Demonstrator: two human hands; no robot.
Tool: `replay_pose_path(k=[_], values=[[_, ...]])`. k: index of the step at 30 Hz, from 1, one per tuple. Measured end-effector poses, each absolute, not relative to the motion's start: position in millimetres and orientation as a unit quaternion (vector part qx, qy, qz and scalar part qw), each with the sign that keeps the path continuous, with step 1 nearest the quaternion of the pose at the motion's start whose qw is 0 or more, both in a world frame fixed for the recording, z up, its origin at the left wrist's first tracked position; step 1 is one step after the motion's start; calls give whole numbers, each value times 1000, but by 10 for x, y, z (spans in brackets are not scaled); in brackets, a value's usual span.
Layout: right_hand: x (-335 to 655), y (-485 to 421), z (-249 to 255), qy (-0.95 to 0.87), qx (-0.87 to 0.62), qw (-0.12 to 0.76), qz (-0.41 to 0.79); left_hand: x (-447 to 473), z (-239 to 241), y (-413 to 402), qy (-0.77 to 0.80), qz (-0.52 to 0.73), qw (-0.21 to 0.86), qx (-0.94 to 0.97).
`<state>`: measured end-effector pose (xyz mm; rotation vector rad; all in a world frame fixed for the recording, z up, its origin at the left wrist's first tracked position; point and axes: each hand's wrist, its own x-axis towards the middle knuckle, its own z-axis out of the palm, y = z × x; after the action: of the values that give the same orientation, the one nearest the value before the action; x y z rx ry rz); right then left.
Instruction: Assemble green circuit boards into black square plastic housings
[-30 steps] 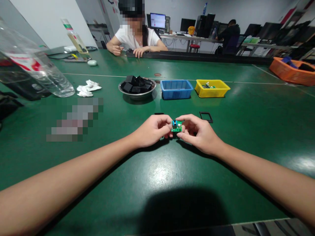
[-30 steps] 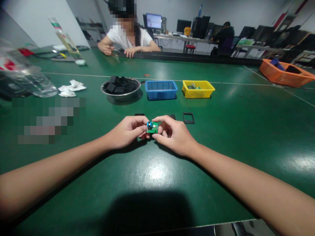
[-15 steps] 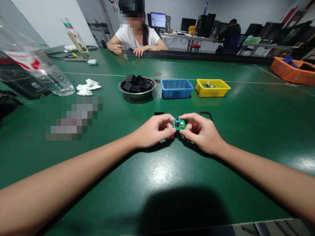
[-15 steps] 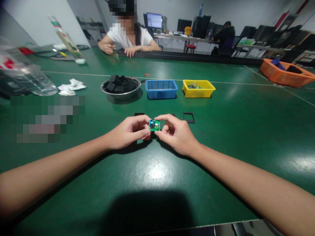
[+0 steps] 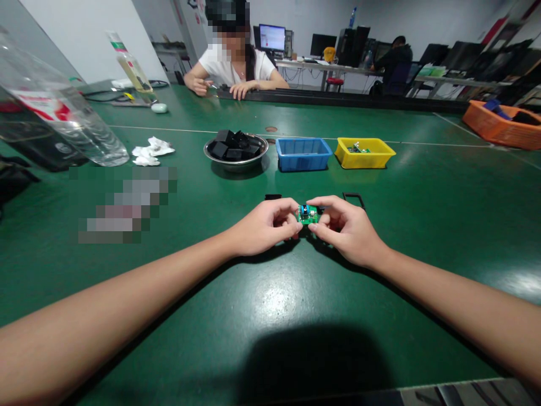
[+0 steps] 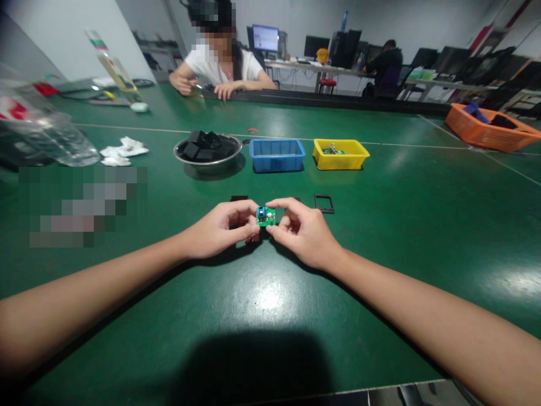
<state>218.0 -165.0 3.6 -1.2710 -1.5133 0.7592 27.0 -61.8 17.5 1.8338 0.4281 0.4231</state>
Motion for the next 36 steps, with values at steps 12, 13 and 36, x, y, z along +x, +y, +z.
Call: replay_pose_path(k=[12, 13, 36], values=[[2190, -1646, 30, -628, -527, 483, 307, 268, 200, -635, 191, 173, 576, 776], [2189, -1646, 31, -628, -527, 483, 308, 270, 200, -636, 190, 172, 576, 776], [2187, -1641, 32, -612, -530, 492, 320, 268, 210, -633, 200, 167, 576, 774]])
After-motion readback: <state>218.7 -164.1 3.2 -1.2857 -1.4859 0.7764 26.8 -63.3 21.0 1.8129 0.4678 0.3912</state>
